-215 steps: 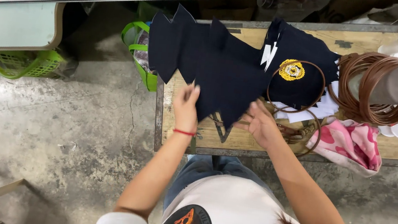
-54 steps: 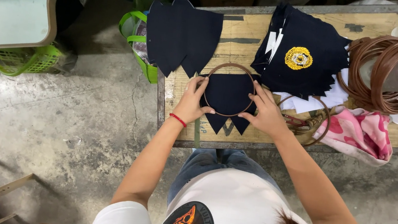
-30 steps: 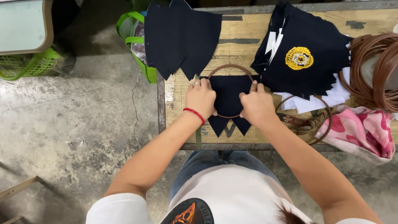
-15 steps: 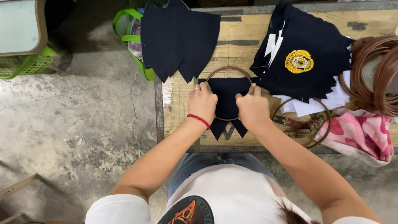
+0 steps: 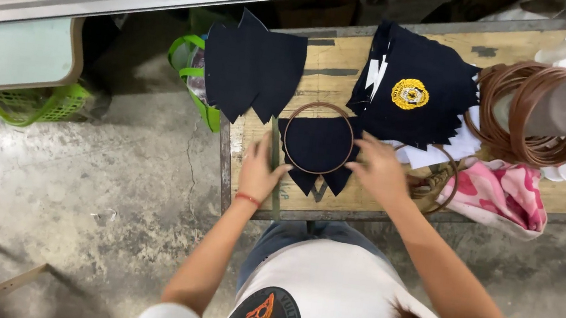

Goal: Preparing fabric pieces for embroidery by securing them into hoops and moving them between a workstation and the embroidery machine.

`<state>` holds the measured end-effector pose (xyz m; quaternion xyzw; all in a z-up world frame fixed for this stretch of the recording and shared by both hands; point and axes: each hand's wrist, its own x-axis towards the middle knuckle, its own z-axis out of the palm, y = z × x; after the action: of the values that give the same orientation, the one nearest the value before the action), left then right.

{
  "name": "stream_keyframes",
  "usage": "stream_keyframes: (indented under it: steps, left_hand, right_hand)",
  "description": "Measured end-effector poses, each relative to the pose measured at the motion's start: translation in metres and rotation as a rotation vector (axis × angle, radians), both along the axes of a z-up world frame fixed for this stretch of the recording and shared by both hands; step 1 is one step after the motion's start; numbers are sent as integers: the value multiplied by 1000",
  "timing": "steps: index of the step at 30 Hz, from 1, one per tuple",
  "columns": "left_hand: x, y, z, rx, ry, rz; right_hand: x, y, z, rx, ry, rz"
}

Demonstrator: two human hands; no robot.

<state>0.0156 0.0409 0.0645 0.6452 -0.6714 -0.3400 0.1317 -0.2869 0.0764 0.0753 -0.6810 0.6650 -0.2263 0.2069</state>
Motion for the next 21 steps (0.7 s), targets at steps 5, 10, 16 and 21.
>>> stream_keyframes:
  steps: [5,10,16,21]
  left_hand:
    - [35,23,-36,-17,186,317]
    - [19,2,-48,-11,184,308]
    - [-12,-33,-53,165,-44,166]
    - [-13,-41,-59,236,-162,163]
  right_hand:
    - [-64,35,-41,-41,-81,-223]
    - [-66,23,-46,241,-170,-212]
    - [-23,-9,-42,487,-334,-200]
    - [-15,-14,-60,561,-853,-358]
